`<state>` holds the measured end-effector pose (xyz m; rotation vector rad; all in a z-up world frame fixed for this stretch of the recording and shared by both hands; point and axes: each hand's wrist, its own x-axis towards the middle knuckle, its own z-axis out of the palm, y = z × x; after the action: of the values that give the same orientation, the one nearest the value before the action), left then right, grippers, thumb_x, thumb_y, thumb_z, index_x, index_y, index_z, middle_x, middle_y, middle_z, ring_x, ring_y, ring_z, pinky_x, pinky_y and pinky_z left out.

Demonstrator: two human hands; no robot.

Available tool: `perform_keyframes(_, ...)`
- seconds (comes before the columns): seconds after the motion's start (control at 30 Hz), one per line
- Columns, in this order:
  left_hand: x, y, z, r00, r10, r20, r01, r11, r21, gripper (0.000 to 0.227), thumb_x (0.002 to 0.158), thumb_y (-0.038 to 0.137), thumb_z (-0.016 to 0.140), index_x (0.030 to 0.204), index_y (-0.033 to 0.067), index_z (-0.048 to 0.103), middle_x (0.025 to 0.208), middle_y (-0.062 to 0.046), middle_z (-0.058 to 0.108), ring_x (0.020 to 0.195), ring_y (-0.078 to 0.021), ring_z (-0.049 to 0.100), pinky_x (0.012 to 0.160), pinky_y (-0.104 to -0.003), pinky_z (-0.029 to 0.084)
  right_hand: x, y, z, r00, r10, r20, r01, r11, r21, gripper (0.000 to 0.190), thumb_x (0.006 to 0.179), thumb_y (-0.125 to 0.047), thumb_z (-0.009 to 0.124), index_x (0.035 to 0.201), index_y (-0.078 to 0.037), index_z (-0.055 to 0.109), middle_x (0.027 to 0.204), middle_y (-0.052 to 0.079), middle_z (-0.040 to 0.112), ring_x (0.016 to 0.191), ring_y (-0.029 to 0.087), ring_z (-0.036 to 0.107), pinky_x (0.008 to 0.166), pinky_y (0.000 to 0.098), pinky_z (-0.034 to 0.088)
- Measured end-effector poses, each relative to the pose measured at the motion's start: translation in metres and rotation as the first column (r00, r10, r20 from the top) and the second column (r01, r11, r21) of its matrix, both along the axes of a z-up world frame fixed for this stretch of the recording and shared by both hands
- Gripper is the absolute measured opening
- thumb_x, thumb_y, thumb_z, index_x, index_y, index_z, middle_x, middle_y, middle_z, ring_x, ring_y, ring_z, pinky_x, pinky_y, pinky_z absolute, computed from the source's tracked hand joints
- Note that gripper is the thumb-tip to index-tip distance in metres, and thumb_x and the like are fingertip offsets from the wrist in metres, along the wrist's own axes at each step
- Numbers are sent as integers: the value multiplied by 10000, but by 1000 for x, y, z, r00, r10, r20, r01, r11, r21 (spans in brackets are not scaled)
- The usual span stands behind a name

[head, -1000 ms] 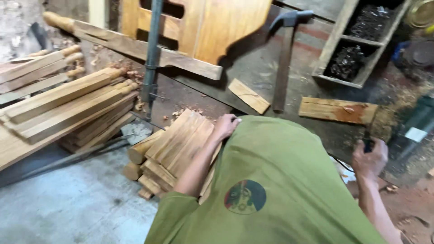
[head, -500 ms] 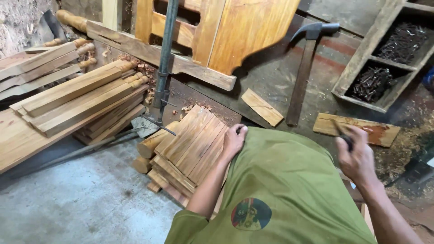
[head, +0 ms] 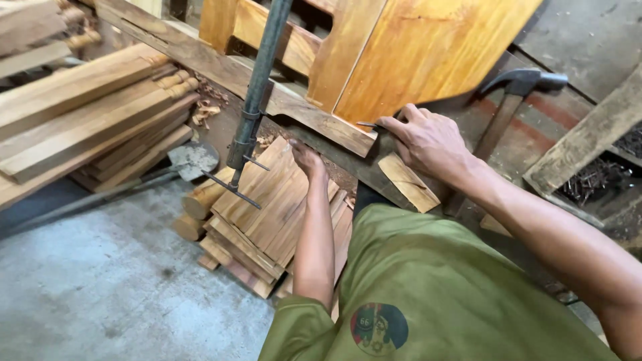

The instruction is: The person assembles a wooden chair frame by securing a wooden slat to the backrest using a hammer and nails. They position the slat, drive nails into the wood, and then remove a metal clamp from the assembly.

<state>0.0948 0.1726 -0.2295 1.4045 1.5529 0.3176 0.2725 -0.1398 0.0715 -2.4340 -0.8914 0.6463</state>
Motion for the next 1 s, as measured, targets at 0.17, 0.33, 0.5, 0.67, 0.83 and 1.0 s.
perform_keyframes(0.17,63,-40,79,990,7,-142,6,996,89,613,1120,479,296,1406,-11,529,1398,-314,558,1338,-477,503,1151,-556,400,20,34,-9,997,54,-60,-57,997,-45,171,996,-314,528,1146,-236,552,1010,91,562,869,369,696,710,482,580)
perform_keyframes(0.33,57,-39,53,988,43,-147,-24,992,124,538,1133,413,290,1460,48,514,1441,-276,547,1369,-445,484,1200,-532,355,45,56,-4,984,70,-161,-74,997,-17,148,1018,-356,513,1092,-234,552,1038,88,552,865,374,697,704,487,583)
perform_keyframes(0.5,69,-44,74,994,52,-94,-37,988,152,539,1145,413,324,1412,-7,531,1401,-325,546,1353,-464,482,1192,-520,365,56,71,-9,981,150,-120,-153,988,-20,138,1030,-350,521,1080,-230,567,1041,62,534,882,350,699,687,472,594)
perform_keyframes(0.67,68,-43,72,994,45,-99,-33,992,120,564,1135,441,315,1426,0,513,1404,-324,547,1354,-468,480,1199,-526,361,62,78,-11,976,191,-104,-195,980,-30,143,1029,-341,522,1059,-209,567,1013,72,542,864,352,699,669,477,590)
perform_keyframes(0.83,73,-48,87,995,-14,-101,28,991,131,566,1141,416,303,1397,-47,504,1382,-379,523,1336,-529,458,1182,-556,361,63,81,-20,975,214,-62,-216,976,-20,149,1027,-352,533,1046,-207,564,1005,67,545,853,334,700,657,472,596)
perform_keyframes(1.0,79,-52,101,995,-27,-92,50,966,254,584,1073,434,260,1152,-52,573,1215,-362,622,1106,-557,570,876,-497,415,67,84,-31,951,309,-13,-309,950,-47,277,1110,-361,502,986,-132,597,954,88,545,685,277,667,403,450,495)
